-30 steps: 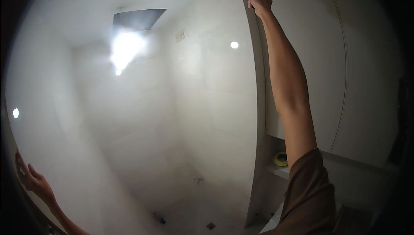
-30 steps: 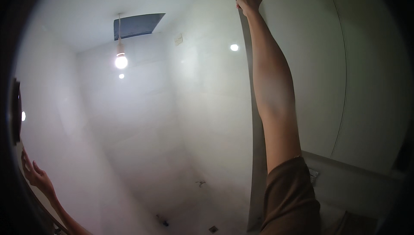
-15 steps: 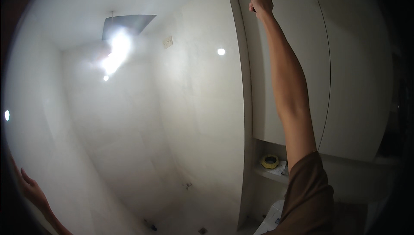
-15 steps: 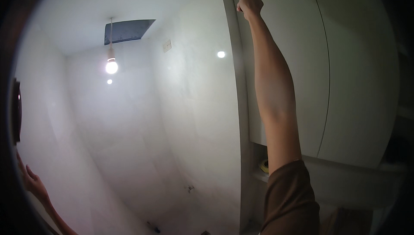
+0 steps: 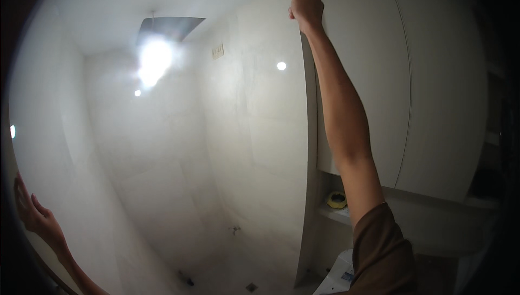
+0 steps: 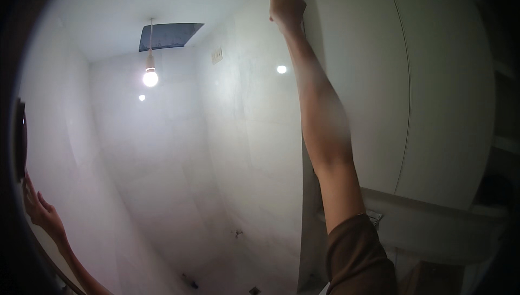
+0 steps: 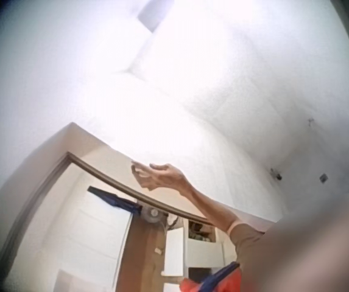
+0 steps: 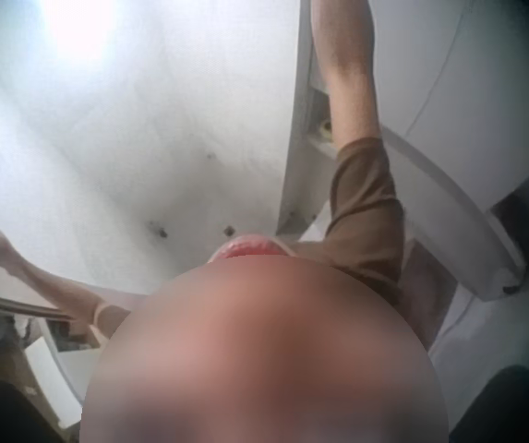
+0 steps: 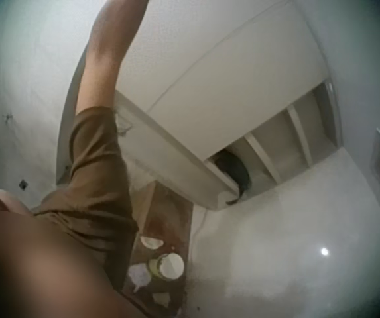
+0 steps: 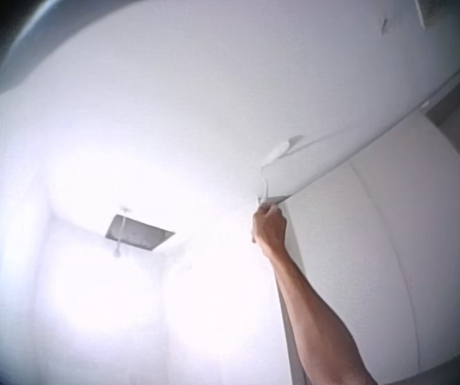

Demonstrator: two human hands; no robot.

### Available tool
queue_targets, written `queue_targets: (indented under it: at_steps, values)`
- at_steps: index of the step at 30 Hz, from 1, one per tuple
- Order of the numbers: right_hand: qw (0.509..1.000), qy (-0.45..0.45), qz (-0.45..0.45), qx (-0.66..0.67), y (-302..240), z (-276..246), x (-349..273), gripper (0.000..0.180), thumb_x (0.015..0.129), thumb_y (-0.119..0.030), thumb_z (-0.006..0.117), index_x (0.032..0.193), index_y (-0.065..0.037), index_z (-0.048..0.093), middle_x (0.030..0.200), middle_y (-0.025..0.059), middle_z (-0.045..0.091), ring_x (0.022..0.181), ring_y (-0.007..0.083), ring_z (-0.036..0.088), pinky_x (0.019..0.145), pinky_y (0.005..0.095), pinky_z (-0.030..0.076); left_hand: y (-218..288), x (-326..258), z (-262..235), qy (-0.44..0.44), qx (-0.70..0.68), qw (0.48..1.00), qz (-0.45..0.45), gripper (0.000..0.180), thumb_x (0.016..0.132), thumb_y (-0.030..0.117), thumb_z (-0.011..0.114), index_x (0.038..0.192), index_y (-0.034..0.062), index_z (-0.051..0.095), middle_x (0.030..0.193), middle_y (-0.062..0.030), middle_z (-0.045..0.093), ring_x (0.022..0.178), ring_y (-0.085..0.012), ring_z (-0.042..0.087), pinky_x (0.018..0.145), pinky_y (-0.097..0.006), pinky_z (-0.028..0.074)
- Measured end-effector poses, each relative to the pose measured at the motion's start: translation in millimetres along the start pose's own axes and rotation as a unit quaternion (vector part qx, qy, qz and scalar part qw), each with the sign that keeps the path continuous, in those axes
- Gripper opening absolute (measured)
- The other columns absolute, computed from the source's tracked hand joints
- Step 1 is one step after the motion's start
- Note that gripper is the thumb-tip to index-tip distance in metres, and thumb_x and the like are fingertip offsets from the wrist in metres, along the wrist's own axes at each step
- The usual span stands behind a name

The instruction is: The person paints the ceiling white using a roller and a paint bucket. They repeatedly dip the roller into the bucket and apply paint in long strokes across the ceiling surface.

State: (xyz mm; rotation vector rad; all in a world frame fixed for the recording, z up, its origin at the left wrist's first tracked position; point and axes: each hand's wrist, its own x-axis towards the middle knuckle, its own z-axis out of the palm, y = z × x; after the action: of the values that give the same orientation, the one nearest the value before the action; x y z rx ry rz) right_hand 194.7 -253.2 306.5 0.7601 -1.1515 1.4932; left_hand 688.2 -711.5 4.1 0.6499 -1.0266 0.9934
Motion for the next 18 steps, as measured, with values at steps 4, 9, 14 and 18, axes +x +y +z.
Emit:
queue_targets:
  at_steps: [4,9,14,18]
  values:
    - [0.996,-0.071,0.035,0.042,-10,2,-29,0.036,0.103,-0.026,0.044,0.075,-0.004,0.051,0.061,0.0042,0.051,0.045,0.0138,0.05,0.041,0.0319,0.043,11,3,-6,-0.004,0.011,1.0,-0.017,0.065,0.092,-0.007,0.061,0.15,0.0171,0.046,0.145,-0.0067,0.056,0.131,-0.0267,0.056,0.109,-0.042,0.05]
    - [0.993,-0.102,0.055,0.005,-22,-6,-48,0.039,0.099,-0.027,0.043,0.078,0.003,0.057,0.057,0.0095,0.059,0.045,0.0199,0.061,0.045,0.0348,0.052,20,5,-16,-0.023,0.038,0.998,-0.033,0.067,0.092,-0.006,0.062,0.151,0.0192,0.044,0.145,-0.004,0.055,0.13,-0.0248,0.055,0.105,-0.041,0.053]
    - [0.985,-0.134,0.096,0.052,-40,-8,-42,0.033,0.096,-0.025,0.046,0.078,0.001,0.056,0.061,0.0073,0.057,0.049,0.0158,0.059,0.044,0.0318,0.05,30,6,-19,-0.048,0.034,0.995,-0.08,0.069,0.092,-0.005,0.062,0.152,0.0223,0.043,0.145,-0.0015,0.054,0.13,-0.0234,0.053,0.101,-0.041,0.056]
    - [0.983,-0.144,0.087,0.076,-48,-11,-31,0.03,0.094,-0.022,0.048,0.074,0.001,0.055,0.06,0.0072,0.056,0.048,0.0148,0.056,0.043,0.0316,0.048,32,7,-19,-0.043,0.043,0.996,-0.072,0.07,0.092,-0.004,0.062,0.153,0.0238,0.042,0.146,-0.0006,0.053,0.13,-0.024,0.052,0.1,-0.043,0.056]
